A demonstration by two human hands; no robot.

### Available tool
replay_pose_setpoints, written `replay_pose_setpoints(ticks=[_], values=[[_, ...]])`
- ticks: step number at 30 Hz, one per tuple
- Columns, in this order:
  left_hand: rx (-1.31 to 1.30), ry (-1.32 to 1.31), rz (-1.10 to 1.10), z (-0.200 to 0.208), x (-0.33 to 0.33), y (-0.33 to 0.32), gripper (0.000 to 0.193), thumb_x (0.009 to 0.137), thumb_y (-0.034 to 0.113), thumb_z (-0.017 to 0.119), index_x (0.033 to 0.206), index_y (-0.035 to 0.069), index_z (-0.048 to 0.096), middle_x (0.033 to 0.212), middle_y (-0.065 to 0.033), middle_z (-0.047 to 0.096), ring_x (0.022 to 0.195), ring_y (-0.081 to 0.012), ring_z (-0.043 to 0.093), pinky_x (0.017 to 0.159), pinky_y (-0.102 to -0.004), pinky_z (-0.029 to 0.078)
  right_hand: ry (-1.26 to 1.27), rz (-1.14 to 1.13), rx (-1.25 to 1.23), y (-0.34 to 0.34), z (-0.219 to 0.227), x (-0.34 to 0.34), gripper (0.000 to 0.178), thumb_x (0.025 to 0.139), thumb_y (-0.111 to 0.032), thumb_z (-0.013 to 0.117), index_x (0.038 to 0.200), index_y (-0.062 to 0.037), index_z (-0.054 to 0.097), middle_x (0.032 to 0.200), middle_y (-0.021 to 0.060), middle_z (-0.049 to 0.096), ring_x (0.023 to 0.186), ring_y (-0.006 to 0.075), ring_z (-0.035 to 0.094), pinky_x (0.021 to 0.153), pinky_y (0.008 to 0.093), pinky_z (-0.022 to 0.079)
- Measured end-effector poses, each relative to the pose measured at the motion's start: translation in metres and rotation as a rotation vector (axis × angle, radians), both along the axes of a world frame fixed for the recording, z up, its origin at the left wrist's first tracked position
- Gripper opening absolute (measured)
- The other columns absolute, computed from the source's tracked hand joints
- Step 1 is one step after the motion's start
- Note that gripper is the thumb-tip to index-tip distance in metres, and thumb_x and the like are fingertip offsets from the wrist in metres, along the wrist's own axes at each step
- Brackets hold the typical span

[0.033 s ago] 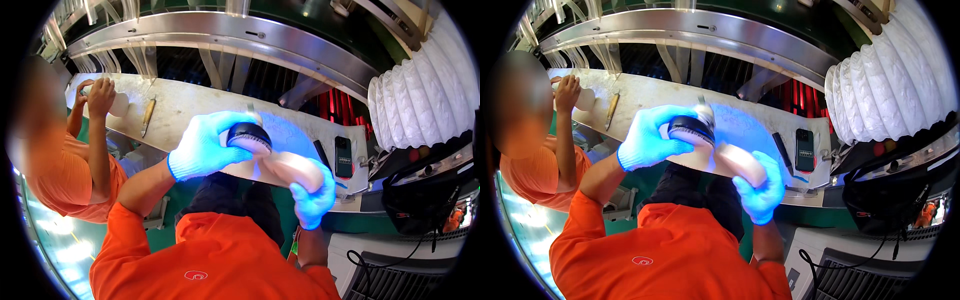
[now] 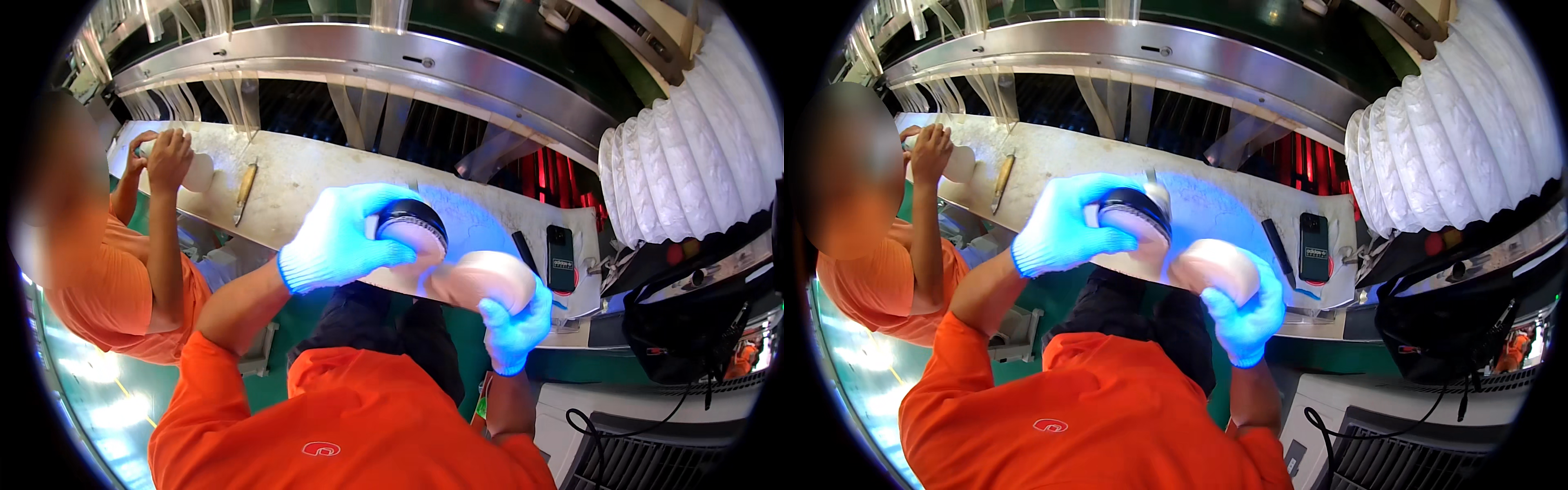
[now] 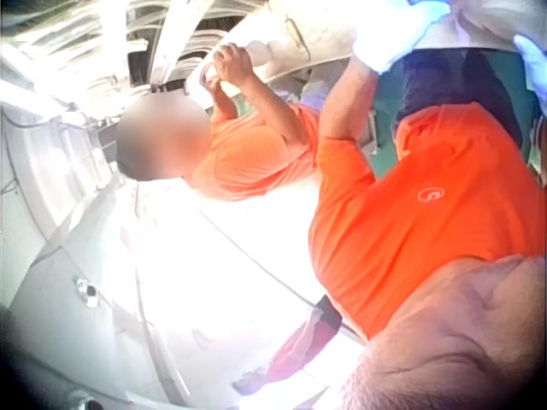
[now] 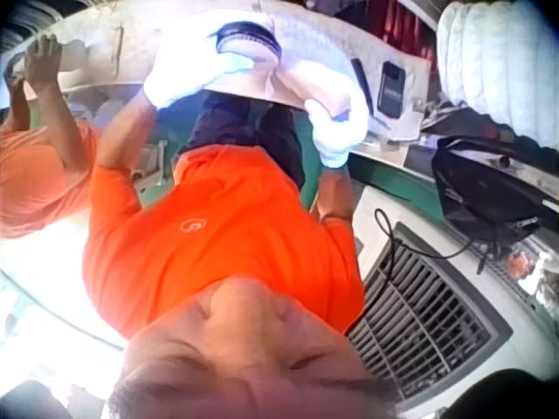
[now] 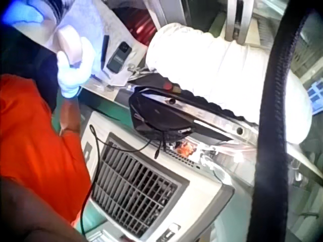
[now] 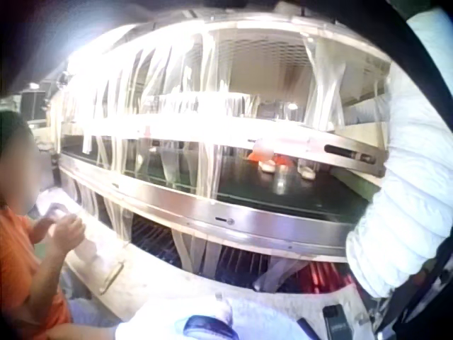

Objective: The person assembles a high-top sneaker by hand, using a black plastic tool to press the sole onto the upper. They repeatedly remove and reinsert the insole to check the fit and alignment of the sole. The person works at a station with a conveyor belt, handling the shoe and tools with gloved hands.

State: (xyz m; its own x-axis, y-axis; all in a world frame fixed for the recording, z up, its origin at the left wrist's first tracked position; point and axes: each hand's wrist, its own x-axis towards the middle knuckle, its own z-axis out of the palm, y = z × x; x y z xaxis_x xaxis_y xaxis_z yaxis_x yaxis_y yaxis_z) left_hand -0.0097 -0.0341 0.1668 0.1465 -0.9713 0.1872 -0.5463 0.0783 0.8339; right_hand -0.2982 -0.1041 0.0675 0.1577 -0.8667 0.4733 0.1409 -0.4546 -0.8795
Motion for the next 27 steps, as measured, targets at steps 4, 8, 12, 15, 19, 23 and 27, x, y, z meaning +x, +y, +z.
replay_pose_setpoints(ticks=[4,8,12,15,19,23,27], values=[[-0.048,0.088,-0.046,-0.027,-0.013,0.007,0.064,0.08,0.021,0.096,0.138,0.002,0.076,0.122,-0.0156,0.081,0.109,-0.0244,0.079,0.1,-0.0392,0.062,-0.132,-0.073,0.211,-0.011,-0.012,-0.008,0.067,0.081,-0.029,0.101,0.129,0.0019,0.065,0.118,0.0077,0.072,0.106,0.0181,0.069,0.096,0.0374,0.06],[-0.086,0.083,-0.012,-0.04,-0.015,0.012,0.065,0.08,0.021,0.096,0.138,0.001,0.075,0.123,-0.0174,0.082,0.109,-0.0264,0.08,0.101,-0.0396,0.063,-0.277,-0.056,0.114,0.004,0.02,-0.021,0.063,0.078,-0.022,0.097,0.127,0.0007,0.065,0.112,0.0059,0.072,0.099,0.0162,0.07,0.089,0.0346,0.062],[-0.097,0.042,-0.039,-0.039,-0.03,0.019,0.063,0.082,0.022,0.096,0.137,0.0,0.076,0.123,-0.0184,0.082,0.112,-0.0293,0.081,0.103,-0.0402,0.062,-0.205,0.211,0.175,0.019,0.033,-0.029,0.065,0.078,-0.014,0.099,0.131,0.0038,0.066,0.118,0.0104,0.076,0.103,0.0185,0.074,0.093,0.036,0.063],[-0.176,0.066,-0.005,-0.044,-0.033,0.017,0.068,0.084,0.02,0.095,0.143,0.001,0.07,0.13,-0.0189,0.08,0.119,-0.0305,0.08,0.106,-0.0414,0.062,-0.158,0.259,0.202,0.033,0.023,-0.02,0.072,0.079,-0.016,0.1,0.139,0.0059,0.066,0.127,0.014,0.077,0.113,0.0221,0.074,0.102,0.0394,0.062],[-0.457,0.196,0.083,-0.087,-0.055,0.02,0.068,0.083,0.013,0.1,0.14,0.002,0.066,0.137,-0.0209,0.077,0.127,-0.0313,0.077,0.109,-0.0437,0.061,-0.362,0.281,0.249,0.046,0.002,0.013,0.078,0.084,-0.029,0.101,0.142,0.0092,0.066,0.129,0.0152,0.076,0.114,0.0233,0.074,0.102,0.0394,0.061],[-0.736,0.296,0.026,-0.114,-0.059,0.013,0.05,0.085,0.006,0.099,0.121,0.003,0.064,0.142,-0.0279,0.073,0.128,-0.0355,0.076,0.11,-0.0453,0.061,-0.397,0.207,0.312,0.053,-0.002,0.032,0.086,0.083,-0.05,0.098,0.139,0.0084,0.067,0.122,0.0128,0.076,0.108,0.0221,0.074,0.096,0.0379,0.062],[-0.681,0.155,-0.036,-0.117,-0.045,0.021,0.032,0.084,0.001,0.096,0.103,0.004,0.071,0.145,-0.0321,0.071,0.124,-0.0401,0.078,0.106,-0.0449,0.063,-0.333,0.105,0.255,0.054,0.001,0.035,0.078,0.086,-0.05,0.093,0.133,0.0078,0.07,0.119,0.0107,0.074,0.107,0.0215,0.072,0.095,0.0366,0.06]])
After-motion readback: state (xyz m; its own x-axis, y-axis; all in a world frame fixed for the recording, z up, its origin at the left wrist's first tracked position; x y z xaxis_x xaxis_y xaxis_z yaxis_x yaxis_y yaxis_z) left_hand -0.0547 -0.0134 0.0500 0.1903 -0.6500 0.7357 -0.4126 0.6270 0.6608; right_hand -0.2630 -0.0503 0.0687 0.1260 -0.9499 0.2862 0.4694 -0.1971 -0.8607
